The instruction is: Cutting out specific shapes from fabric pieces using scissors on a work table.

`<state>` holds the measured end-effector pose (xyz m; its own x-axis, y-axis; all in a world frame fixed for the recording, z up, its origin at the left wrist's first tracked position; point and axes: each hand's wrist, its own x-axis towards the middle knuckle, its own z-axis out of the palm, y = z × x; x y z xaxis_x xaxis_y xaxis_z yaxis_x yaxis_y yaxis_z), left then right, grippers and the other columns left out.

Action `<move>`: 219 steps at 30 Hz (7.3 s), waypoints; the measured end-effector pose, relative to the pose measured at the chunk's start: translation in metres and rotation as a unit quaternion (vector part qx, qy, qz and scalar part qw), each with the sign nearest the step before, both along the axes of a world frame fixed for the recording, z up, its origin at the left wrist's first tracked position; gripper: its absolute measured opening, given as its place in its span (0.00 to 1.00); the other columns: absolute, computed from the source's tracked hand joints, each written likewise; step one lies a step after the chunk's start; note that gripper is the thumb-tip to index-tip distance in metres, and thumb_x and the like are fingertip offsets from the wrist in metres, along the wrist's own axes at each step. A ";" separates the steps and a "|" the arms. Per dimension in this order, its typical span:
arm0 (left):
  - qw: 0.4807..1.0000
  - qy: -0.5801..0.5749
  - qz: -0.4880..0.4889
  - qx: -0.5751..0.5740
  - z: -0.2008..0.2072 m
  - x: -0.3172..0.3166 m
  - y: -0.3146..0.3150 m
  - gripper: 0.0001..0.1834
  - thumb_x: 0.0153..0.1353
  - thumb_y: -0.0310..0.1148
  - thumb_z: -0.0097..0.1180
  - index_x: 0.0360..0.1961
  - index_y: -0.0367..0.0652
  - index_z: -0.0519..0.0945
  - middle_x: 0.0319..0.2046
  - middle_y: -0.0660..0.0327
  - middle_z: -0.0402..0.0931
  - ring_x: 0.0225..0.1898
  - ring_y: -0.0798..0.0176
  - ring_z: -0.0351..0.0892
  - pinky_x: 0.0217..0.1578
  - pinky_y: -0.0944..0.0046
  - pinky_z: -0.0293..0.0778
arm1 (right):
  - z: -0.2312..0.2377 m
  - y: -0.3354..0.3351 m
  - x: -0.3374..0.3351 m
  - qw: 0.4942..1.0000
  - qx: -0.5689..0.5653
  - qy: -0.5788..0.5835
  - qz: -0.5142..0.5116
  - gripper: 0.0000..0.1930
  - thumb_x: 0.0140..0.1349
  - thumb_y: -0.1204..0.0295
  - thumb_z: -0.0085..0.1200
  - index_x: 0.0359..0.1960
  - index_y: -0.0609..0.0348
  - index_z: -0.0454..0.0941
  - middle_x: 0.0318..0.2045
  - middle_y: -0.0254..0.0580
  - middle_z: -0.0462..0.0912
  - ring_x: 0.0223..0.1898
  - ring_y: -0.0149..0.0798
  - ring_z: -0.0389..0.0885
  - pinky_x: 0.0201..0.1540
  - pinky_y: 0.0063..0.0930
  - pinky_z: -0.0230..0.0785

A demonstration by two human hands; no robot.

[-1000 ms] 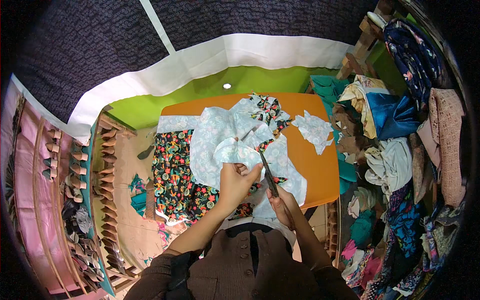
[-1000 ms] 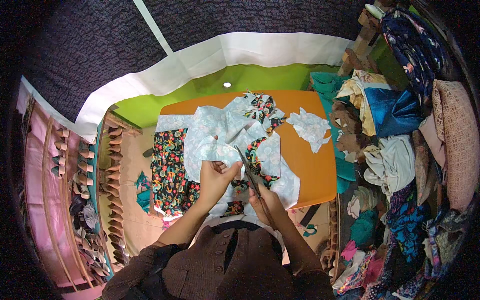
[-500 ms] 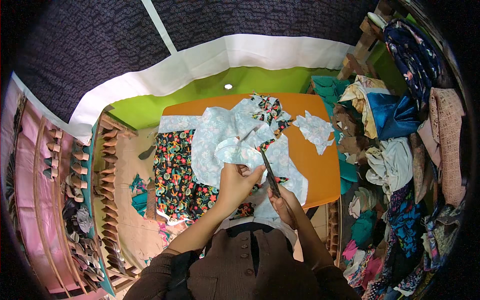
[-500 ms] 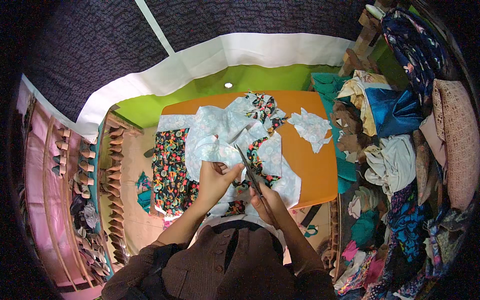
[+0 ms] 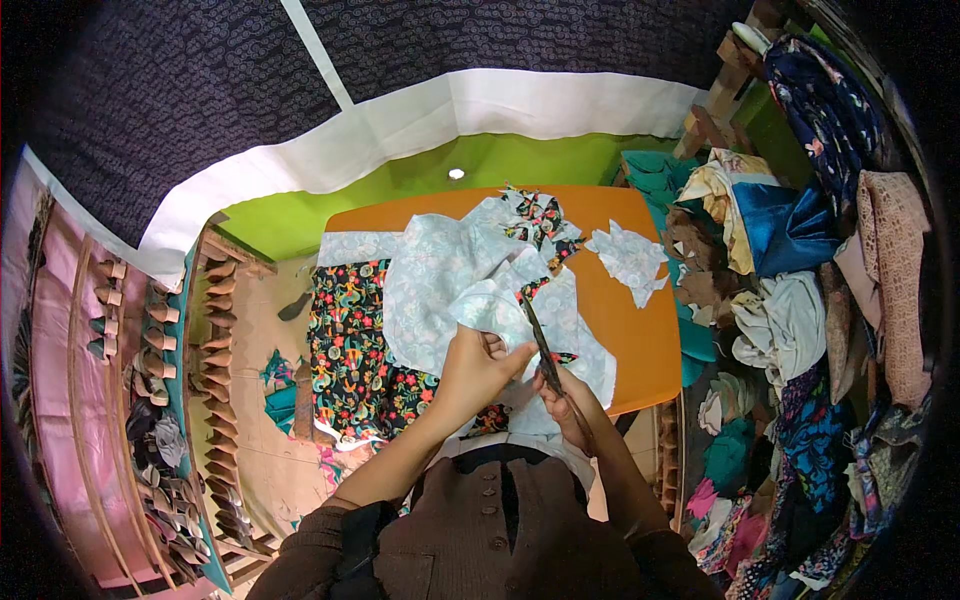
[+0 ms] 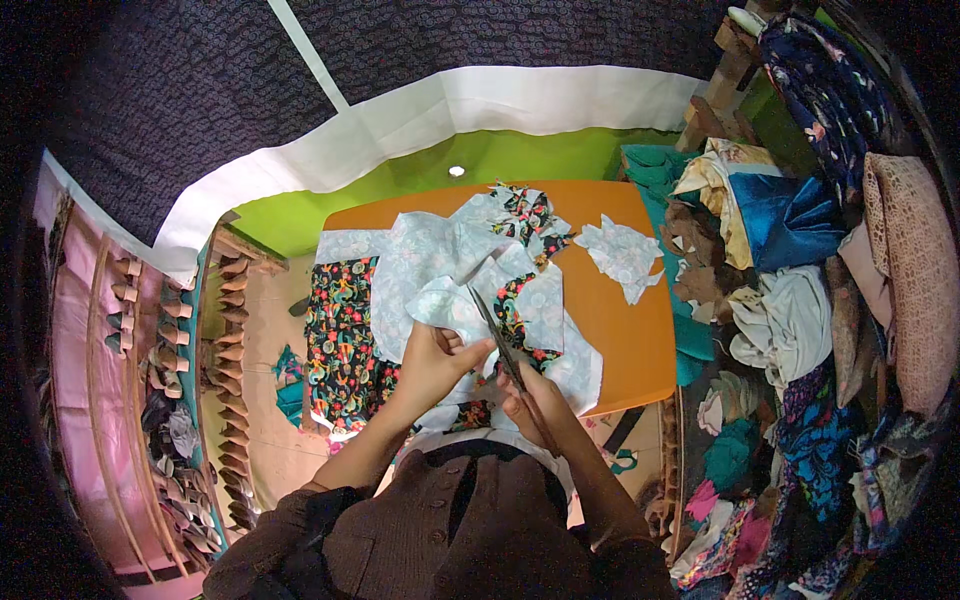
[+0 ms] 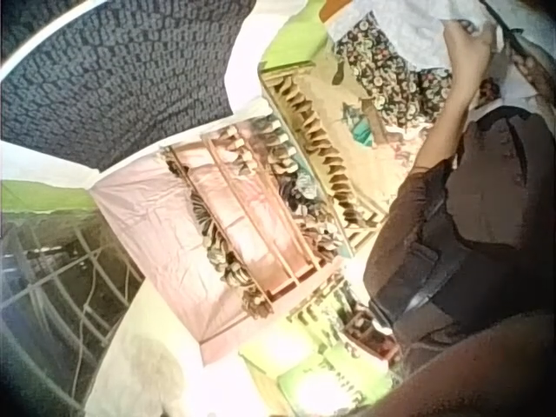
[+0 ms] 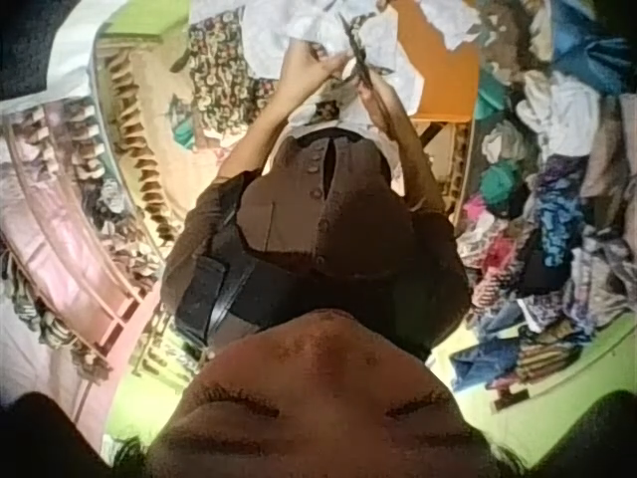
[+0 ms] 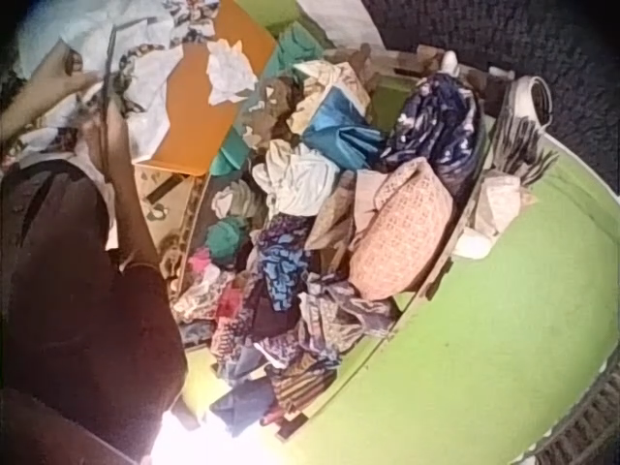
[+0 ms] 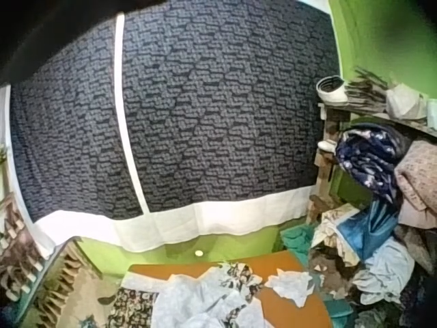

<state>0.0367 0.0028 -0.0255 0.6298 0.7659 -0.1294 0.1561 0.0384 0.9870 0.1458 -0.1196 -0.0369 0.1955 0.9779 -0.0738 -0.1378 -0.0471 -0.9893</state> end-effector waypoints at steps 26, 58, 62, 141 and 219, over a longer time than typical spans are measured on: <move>0.983 -0.136 0.124 -0.019 0.015 0.005 -0.015 0.26 0.48 0.22 0.56 0.40 0.32 0.50 0.21 0.58 0.70 0.18 0.72 0.70 0.15 0.74 0.65 | -0.005 -0.010 0.004 0.993 -0.056 -0.094 0.043 0.32 0.51 0.40 0.40 0.35 0.61 0.63 0.22 0.37 0.67 0.25 0.30 0.65 0.28 0.23 0.61; 0.994 -0.097 0.030 -0.043 0.014 -0.010 -0.003 0.40 0.49 0.23 0.55 0.51 0.32 0.38 0.20 0.57 0.69 0.15 0.71 0.69 0.11 0.73 0.63 | 0.013 -0.002 -0.007 0.994 -0.102 0.023 0.033 0.39 0.39 0.30 0.39 0.33 0.58 0.62 0.18 0.24 0.57 0.15 0.17 0.53 0.15 0.10 0.44; 0.988 -0.131 0.065 -0.056 0.014 -0.008 0.000 0.38 0.50 0.22 0.54 0.53 0.35 0.40 0.25 0.55 0.71 0.16 0.72 0.69 0.12 0.74 0.64 | -0.001 -0.006 -0.005 0.994 -0.094 -0.018 0.046 0.33 0.47 0.36 0.38 0.34 0.59 0.64 0.20 0.30 0.62 0.20 0.22 0.58 0.22 0.15 0.52; 0.998 0.045 -0.022 0.038 0.026 -0.024 0.012 0.45 0.45 0.25 0.59 0.56 0.39 0.40 0.09 0.61 0.67 0.10 0.69 0.69 0.12 0.71 0.63 | 0.008 0.005 -0.017 0.996 -0.066 -0.037 0.038 0.38 0.43 0.31 0.37 0.33 0.58 0.63 0.18 0.24 0.57 0.16 0.18 0.54 0.18 0.11 0.45; 0.999 0.047 0.008 0.016 0.016 0.026 -0.029 0.48 0.45 0.26 0.59 0.58 0.41 0.37 0.10 0.63 0.61 0.14 0.67 0.62 0.20 0.70 0.62 | -0.028 -0.033 0.055 0.974 -0.116 0.122 0.149 0.39 0.45 0.32 0.35 0.40 0.59 0.62 0.26 0.27 0.60 0.23 0.22 0.57 0.25 0.13 0.52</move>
<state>0.0629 -0.0263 -0.0098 0.6032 0.7809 -0.1624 0.2468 0.0109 0.9690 0.2003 -0.1522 -0.0649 -0.1458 0.9397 -0.3093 -0.3142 -0.3405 -0.8862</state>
